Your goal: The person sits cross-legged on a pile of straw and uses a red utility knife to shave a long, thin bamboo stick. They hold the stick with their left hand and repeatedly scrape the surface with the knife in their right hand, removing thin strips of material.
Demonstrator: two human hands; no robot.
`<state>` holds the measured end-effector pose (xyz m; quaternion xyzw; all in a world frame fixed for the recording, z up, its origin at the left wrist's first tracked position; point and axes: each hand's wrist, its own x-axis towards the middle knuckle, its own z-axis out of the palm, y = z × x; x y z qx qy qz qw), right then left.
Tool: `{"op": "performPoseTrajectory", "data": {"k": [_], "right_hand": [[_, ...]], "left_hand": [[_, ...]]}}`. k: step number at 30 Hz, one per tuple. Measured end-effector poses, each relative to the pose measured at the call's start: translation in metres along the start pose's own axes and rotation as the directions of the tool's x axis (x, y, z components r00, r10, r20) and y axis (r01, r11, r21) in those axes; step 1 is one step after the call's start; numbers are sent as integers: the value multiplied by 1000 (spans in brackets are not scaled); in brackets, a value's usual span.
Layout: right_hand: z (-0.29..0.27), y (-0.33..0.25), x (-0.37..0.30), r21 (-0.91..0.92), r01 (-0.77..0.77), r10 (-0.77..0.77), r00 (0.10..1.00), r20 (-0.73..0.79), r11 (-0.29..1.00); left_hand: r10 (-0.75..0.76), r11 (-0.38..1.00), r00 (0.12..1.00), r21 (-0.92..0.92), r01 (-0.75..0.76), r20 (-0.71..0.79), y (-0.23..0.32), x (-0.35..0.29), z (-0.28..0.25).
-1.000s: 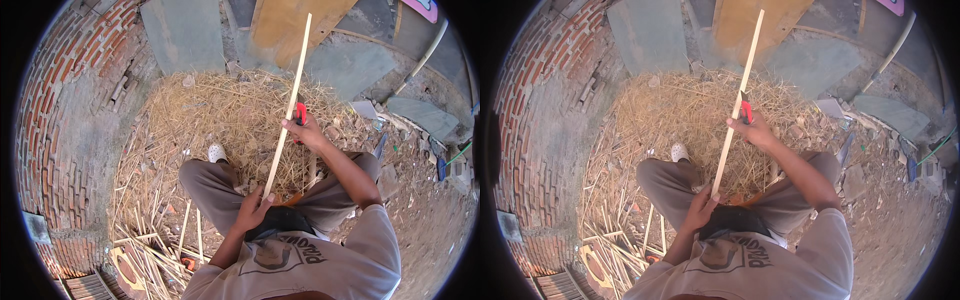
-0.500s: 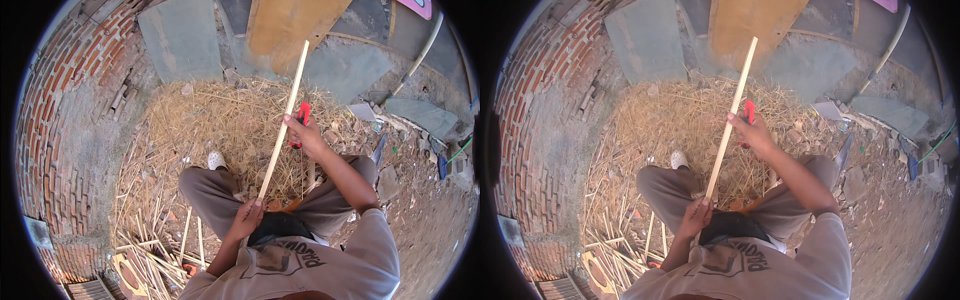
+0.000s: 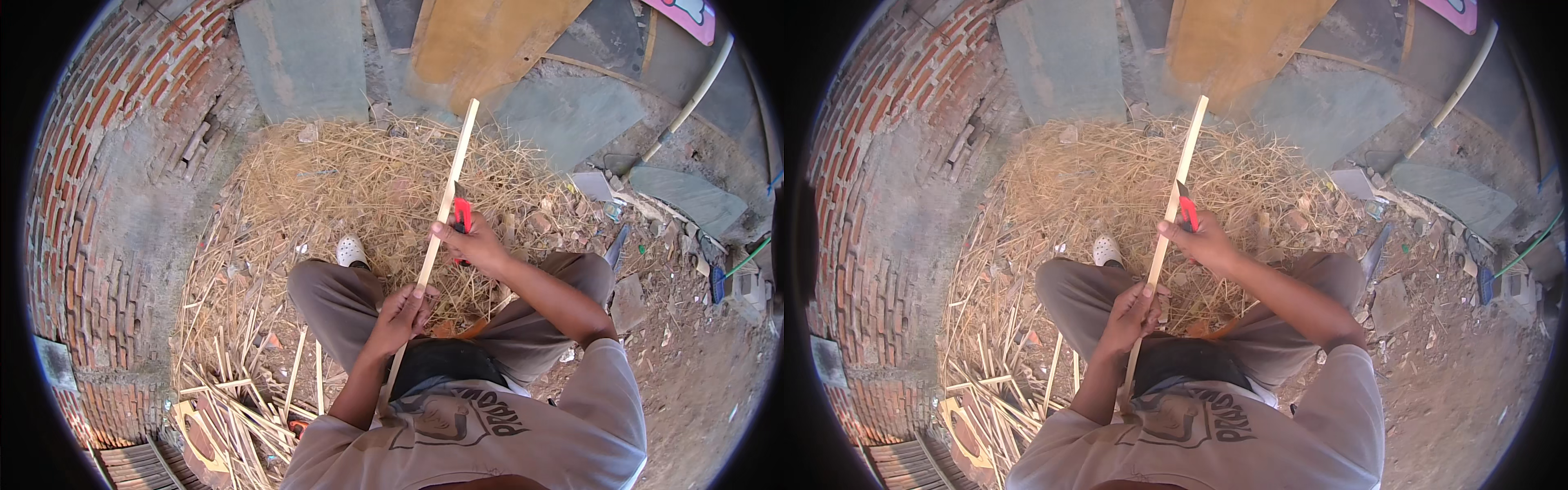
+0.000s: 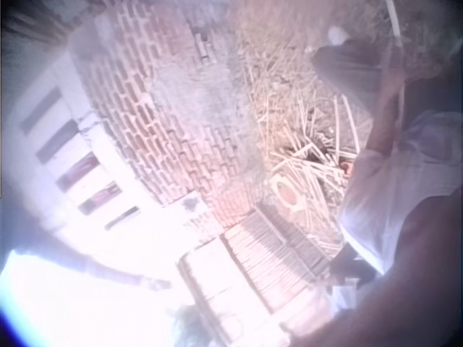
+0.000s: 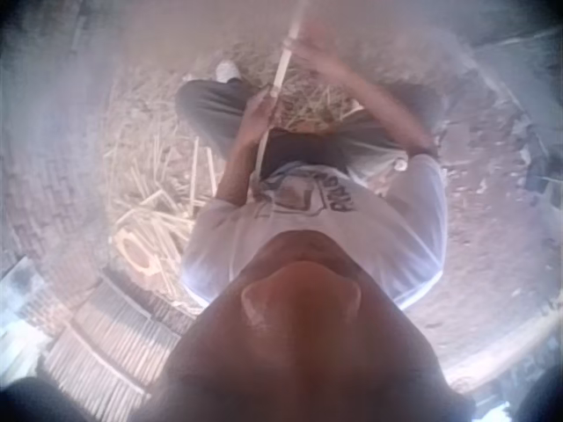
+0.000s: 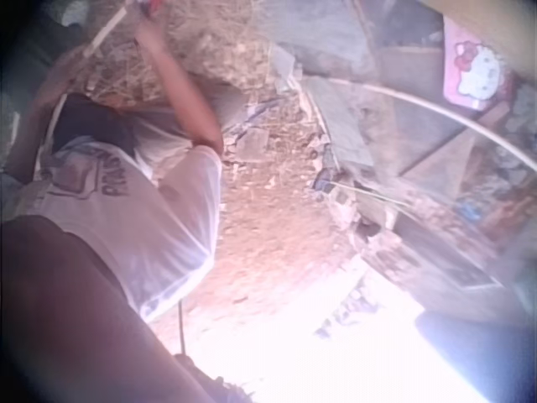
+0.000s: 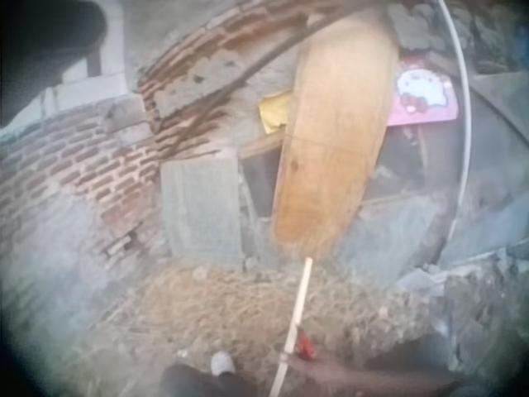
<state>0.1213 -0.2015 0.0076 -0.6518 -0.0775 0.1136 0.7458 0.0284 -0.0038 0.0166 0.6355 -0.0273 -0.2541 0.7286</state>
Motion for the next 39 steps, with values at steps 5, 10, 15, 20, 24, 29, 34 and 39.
{"op": "performPoseTrajectory", "data": {"k": [5, 10, 15, 20, 24, 29, 34, 39], "right_hand": [[-16, -36, -4, -843, 66, -242, 967, -78, 534], [-27, -30, -2, -936, 103, -369, 929, -30, 338], [-30, -24, 4, -982, 159, -526, 846, 84, 99], [-34, -9, 20, -966, 257, -663, 722, 196, -7], [-33, -3, 26, -955, 294, -656, 713, 247, -39], [-37, -5, 32, -977, 211, -548, 820, 166, 19], [-109, -21, 73, -905, -351, -243, 881, -406, 238], [-157, -28, 75, -773, -480, -261, 751, -606, 414]], "left_hand": [[34, 994, 996, 111, -26, -78, 7, 2, -5], [150, 958, 983, 261, -119, -101, 25, -1, 3], [205, 893, 969, 432, -128, -136, 16, -16, 6], [82, 951, 984, 308, -30, -156, 27, -30, 9], [74, 945, 983, 328, -16, -165, 27, -40, 9], [4, 959, 984, 280, 47, -180, 23, -48, 8], [-208, 969, 976, 123, 215, -61, 6, -86, 19], [-252, 967, 962, -10, 253, -101, -15, -99, 4]]}}
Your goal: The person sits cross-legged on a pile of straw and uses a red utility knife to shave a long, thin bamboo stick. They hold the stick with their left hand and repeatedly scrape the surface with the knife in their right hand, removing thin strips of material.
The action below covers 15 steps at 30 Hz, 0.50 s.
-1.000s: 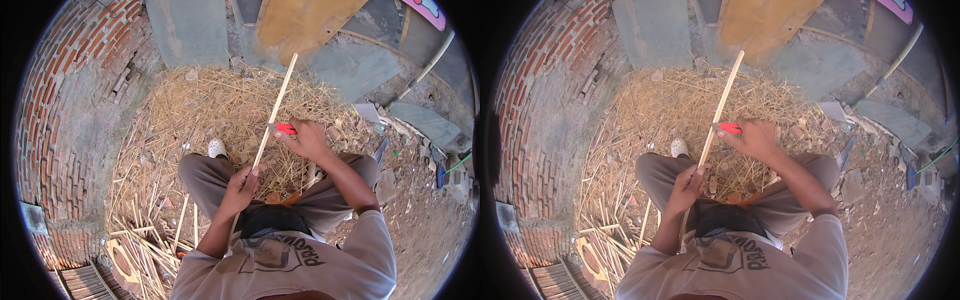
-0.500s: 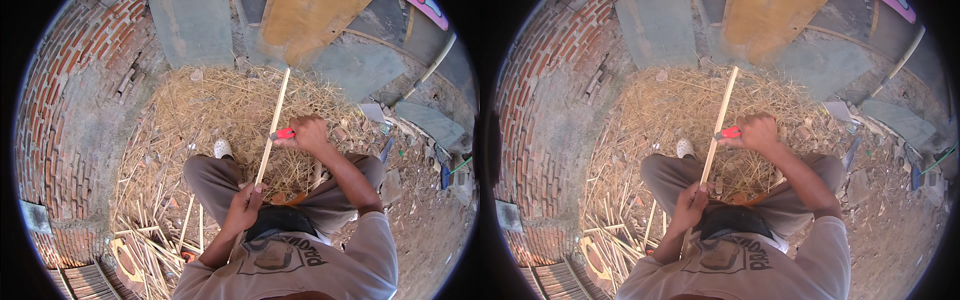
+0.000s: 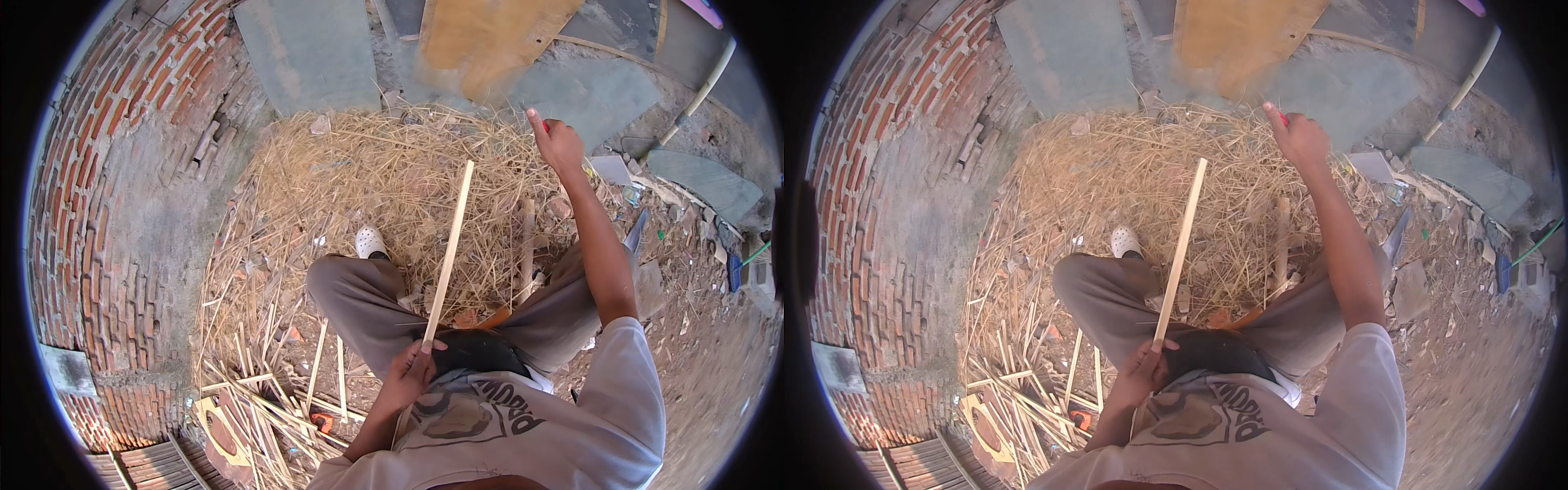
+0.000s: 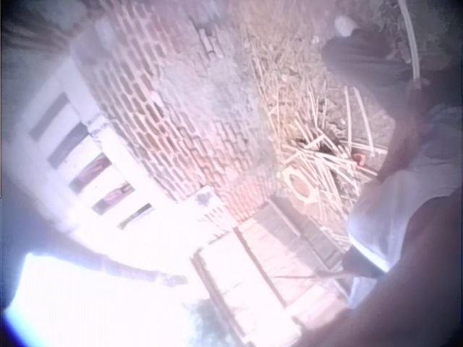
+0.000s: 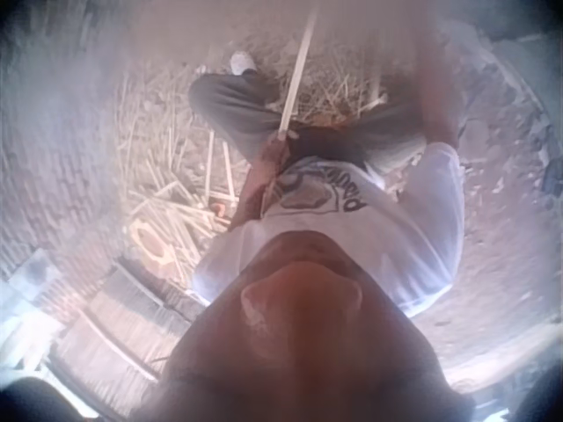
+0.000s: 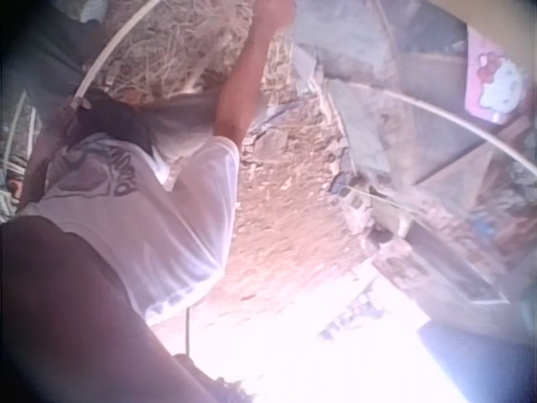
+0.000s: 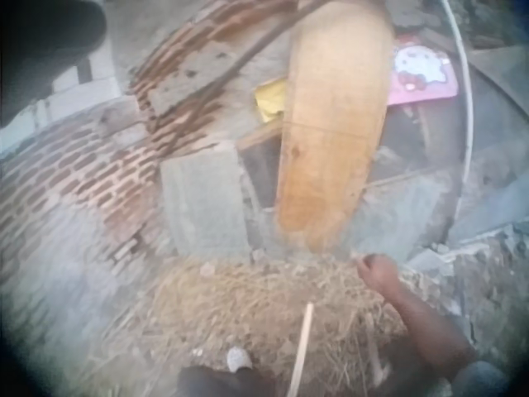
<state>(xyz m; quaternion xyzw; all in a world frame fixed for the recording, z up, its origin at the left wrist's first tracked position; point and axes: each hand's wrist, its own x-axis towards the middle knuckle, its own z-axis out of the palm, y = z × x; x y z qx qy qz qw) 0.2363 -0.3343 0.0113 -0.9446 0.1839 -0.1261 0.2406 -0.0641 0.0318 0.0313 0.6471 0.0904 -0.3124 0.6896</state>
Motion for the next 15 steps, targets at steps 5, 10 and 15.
{"op": "performPoseTrajectory", "data": {"k": [5, 10, 15], "right_hand": [[-35, -70, -71, 44, 449, -449, 873, 193, 892], [-29, -88, -127, 34, 740, -716, 637, 284, 672], [-6, -76, -143, 90, 736, -740, 657, 144, 671]], "left_hand": [[18, 998, 999, -60, -20, -38, 23, 18, -6], [101, 991, 993, -82, -105, -54, 49, 32, 5], [105, 991, 991, -73, -111, -77, 48, 36, 12]]}}
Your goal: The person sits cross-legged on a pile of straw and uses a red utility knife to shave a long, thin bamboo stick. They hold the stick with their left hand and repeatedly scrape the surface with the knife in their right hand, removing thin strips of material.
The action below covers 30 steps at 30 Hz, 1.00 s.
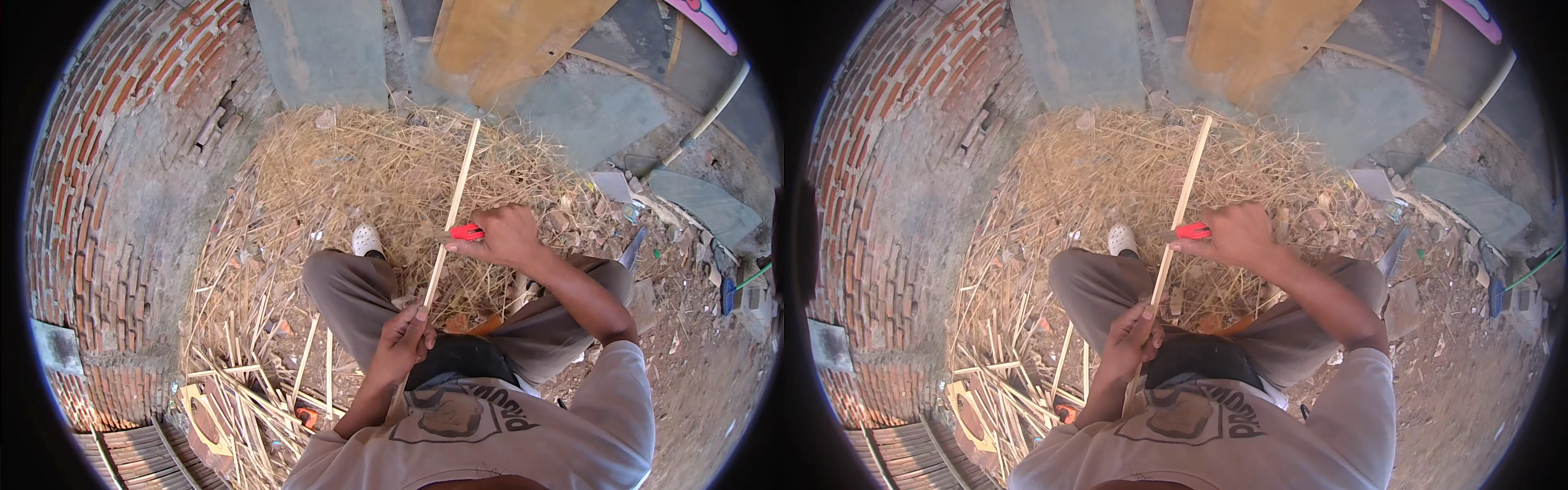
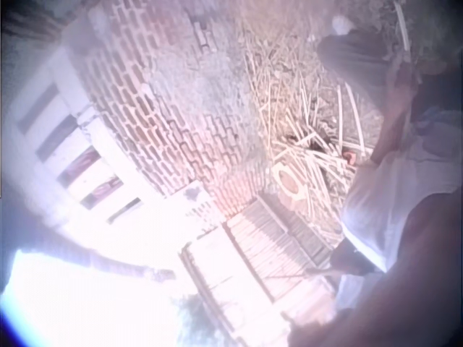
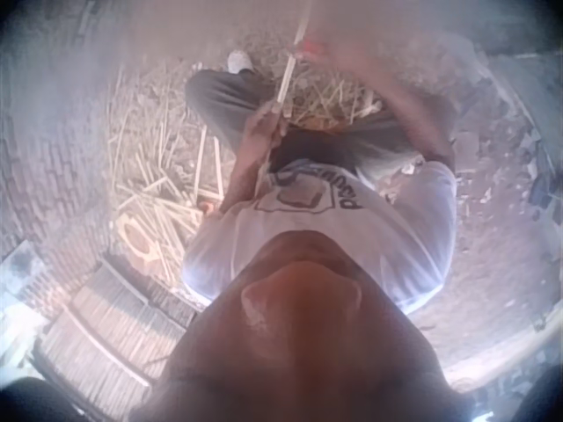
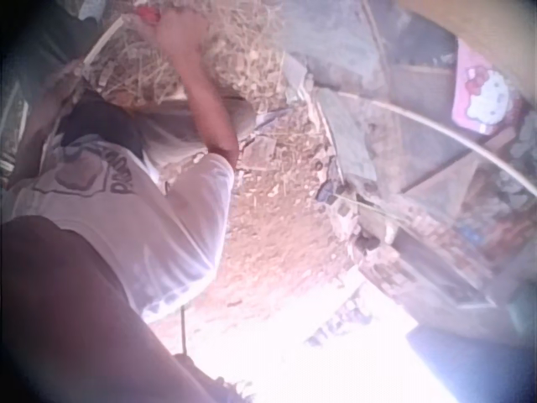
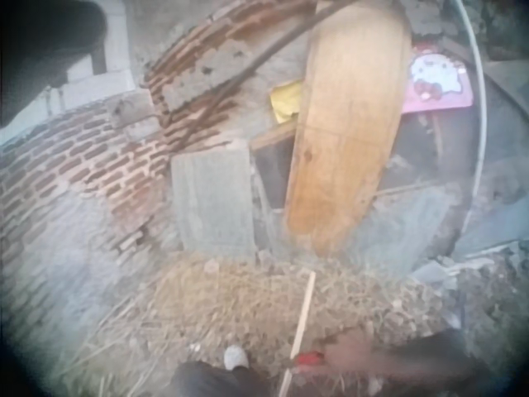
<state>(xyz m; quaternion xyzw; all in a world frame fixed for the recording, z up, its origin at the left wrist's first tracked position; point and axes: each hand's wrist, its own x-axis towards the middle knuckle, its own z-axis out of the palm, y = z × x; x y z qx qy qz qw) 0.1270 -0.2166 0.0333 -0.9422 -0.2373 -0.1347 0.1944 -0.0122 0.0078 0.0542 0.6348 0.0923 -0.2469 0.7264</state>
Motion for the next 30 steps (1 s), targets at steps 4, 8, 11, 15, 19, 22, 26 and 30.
{"op": "performPoseTrajectory", "data": {"k": [4, 8, 11, 15, 19, 22, 26, 30], "right_hand": [[17, 17, 1, -11, 33, -34, 991, -129, 999], [27, 29, 7, -115, 55, -79, 975, -208, 992], [32, 37, 12, -133, 106, -134, 964, -228, 986], [29, 43, 20, -138, 114, -145, 962, -233, 984], [29, 55, 26, -135, 72, -94, 982, -162, 988], [27, 74, 38, -141, -110, 92, 987, -129, 984], [14, 124, 49, -211, -324, 304, 945, -121, 922], [17, 135, 49, -227, -516, 493, 856, -155, 826]], "left_hand": [[-2, 999, 1000, 38, 1, 9, -8, 1, 4], [28, 996, 1000, 80, -29, 10, -9, 2, 5], [29, 997, 999, 65, -30, 13, -10, 1, 4], [14, 999, 1000, 41, -15, 9, -10, 0, 3], [20, 999, 1000, 30, -21, 22, -9, -3, 2], [17, 998, 1000, 54, -18, 26, -10, -6, 1], [-61, 998, 995, 35, 58, 83, -20, -13, 1], [-103, 995, 986, 6, 103, 131, -13, -14, 6]]}}
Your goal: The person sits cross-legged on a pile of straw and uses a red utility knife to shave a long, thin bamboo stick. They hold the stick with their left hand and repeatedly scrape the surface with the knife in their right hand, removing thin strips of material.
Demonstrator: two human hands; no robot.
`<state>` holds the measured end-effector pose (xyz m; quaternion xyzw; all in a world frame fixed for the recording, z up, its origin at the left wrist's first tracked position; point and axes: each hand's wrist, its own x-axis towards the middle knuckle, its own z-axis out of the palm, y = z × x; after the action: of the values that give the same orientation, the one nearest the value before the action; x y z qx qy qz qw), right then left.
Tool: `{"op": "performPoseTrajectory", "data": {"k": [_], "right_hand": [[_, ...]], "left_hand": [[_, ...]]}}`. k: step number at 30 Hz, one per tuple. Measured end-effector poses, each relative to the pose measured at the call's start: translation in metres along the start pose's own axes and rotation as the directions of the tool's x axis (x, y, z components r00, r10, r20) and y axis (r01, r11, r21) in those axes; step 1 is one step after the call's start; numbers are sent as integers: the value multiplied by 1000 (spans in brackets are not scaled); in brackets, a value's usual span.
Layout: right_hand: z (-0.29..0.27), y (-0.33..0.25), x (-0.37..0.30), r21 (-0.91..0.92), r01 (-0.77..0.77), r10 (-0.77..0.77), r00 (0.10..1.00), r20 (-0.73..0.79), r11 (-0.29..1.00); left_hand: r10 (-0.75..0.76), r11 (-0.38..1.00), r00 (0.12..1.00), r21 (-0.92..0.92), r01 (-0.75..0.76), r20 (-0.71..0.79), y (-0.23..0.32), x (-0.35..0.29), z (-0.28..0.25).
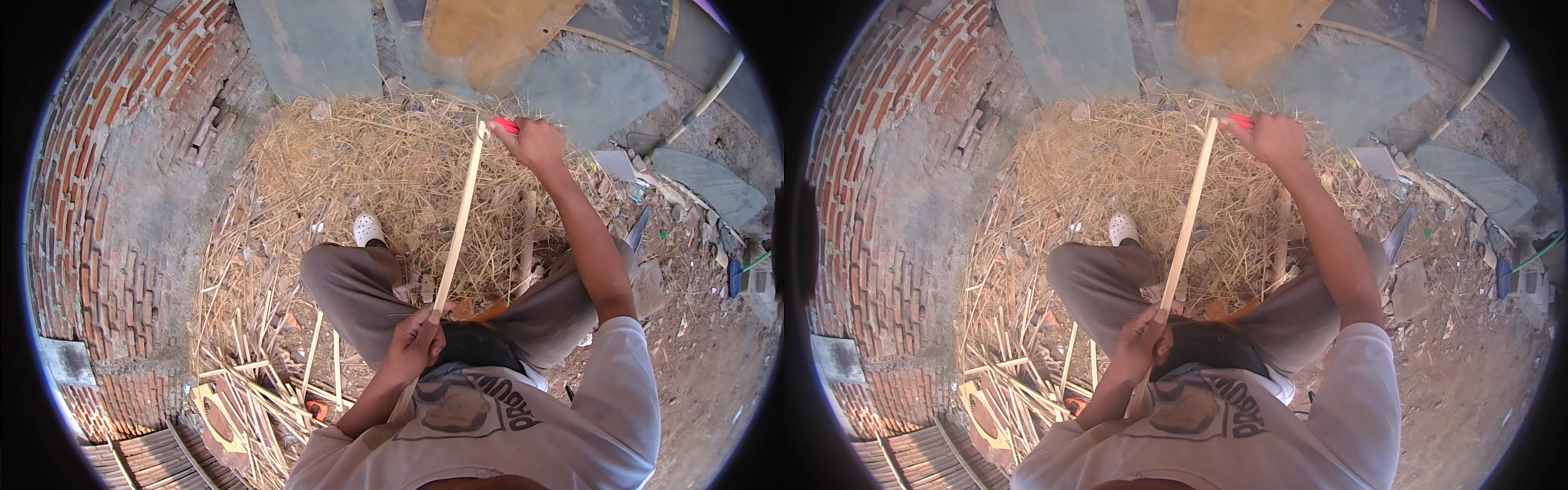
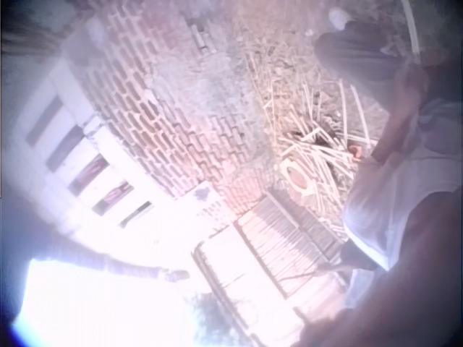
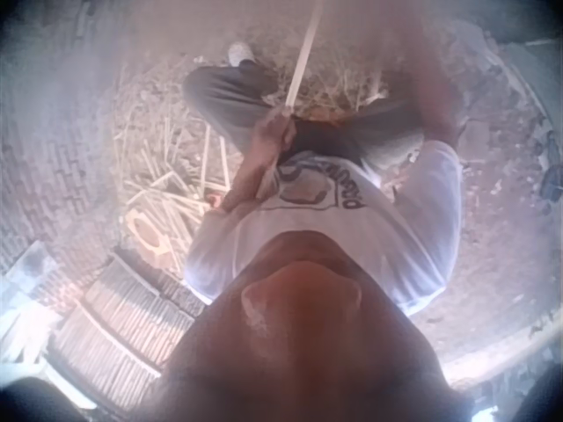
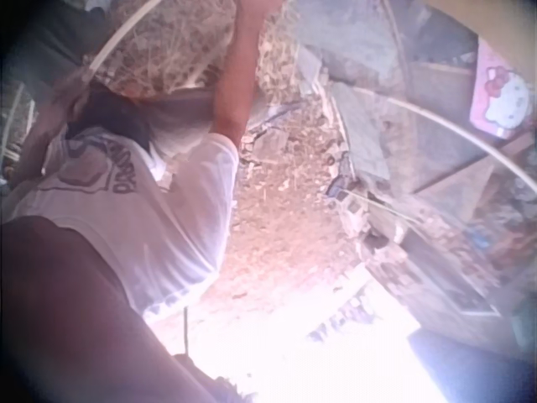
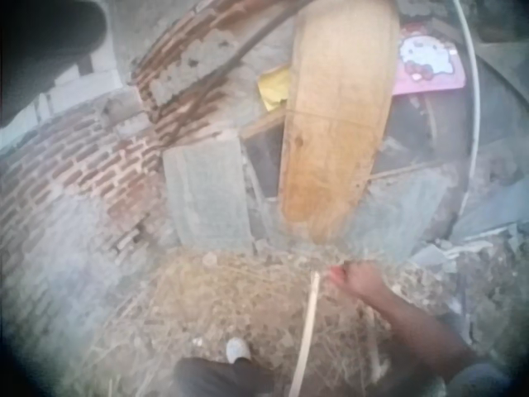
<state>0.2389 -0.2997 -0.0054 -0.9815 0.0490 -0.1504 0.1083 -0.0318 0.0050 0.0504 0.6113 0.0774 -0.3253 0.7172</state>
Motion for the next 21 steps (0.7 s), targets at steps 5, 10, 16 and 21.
{"op": "performPoseTrajectory", "data": {"k": [5, 10, 16, 21], "right_hand": [[-17, 53, 25, 97, -430, 417, 899, 132, 898], [-42, -42, -59, 378, 52, -131, 973, 188, 924], [-34, -80, -108, 365, 513, -538, 842, -39, 777], [-30, -79, -102, 230, 607, -565, 794, -225, 761]], "left_hand": [[8, 999, 1000, -33, -9, -23, -7, -15, -6], [-4, 973, 993, -231, -23, -116, 7, 13, -21], [93, 982, 990, -155, -109, -103, 19, 19, -15], [119, 993, 986, 10, -119, -117, 18, 17, -9]]}}
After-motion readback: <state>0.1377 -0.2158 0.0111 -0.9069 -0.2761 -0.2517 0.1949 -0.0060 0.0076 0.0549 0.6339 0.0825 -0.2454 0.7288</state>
